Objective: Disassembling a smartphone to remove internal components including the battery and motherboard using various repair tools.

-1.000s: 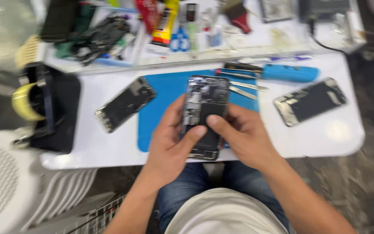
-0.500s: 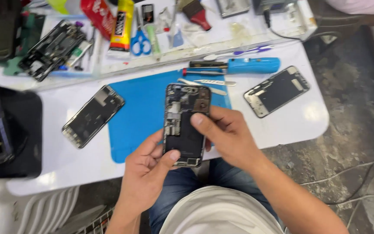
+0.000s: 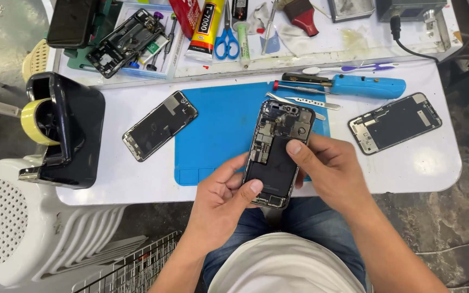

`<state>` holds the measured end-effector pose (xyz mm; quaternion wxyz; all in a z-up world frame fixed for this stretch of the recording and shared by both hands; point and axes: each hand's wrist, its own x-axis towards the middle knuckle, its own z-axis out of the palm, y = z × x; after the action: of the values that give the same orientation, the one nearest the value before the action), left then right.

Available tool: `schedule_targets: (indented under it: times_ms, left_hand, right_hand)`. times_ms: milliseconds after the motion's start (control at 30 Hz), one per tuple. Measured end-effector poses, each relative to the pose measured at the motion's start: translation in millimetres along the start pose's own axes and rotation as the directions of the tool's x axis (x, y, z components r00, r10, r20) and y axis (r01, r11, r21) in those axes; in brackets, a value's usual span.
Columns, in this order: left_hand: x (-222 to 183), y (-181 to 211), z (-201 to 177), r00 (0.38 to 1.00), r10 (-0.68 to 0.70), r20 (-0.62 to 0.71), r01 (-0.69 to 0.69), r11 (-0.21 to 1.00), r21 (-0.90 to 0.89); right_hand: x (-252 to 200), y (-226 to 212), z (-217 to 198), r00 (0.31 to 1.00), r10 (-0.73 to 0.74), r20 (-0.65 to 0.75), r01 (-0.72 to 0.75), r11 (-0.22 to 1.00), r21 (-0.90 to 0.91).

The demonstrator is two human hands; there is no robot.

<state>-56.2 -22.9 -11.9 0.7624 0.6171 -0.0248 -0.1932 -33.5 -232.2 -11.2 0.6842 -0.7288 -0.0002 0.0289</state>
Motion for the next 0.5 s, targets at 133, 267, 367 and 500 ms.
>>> schedule_targets:
  times_ms: [133, 267, 367, 500]
  left_hand:
    - [1.8, 3.2, -7.3, 0.997, -0.017, -0.069, 0.017, 1.0, -0.003]
    - [1.3, 2.8, -11.3, 0.997, -0.02, -0.078, 0.022, 1.0, 0.02]
    - [1.6, -1.5, -7.5, 0.992, 0.007, -0.128, -0.003, 0.999, 0.034]
    - [1.2, 1.8, -4.3, 0.97, 0.102, -0.222, -0.072, 0.987, 0.142]
  right_hand:
    - [-1.8, -2.3, -9.7, 0.973, -0.105, -0.205, 0.048, 0.963, -0.264]
    - [-4.1, -4.8, -8.0, 0.956, -0.238, -0.171, 0.21, 0.963, -0.169]
    - [-2.0, -7.8, 0.3, 0.964, -0.257, -0.064, 0.219, 0.911, -0.349]
    - [14.9, -9.7, 5.8, 0.931, -0.349, 0.103, 0.348, 0.774, -0.529]
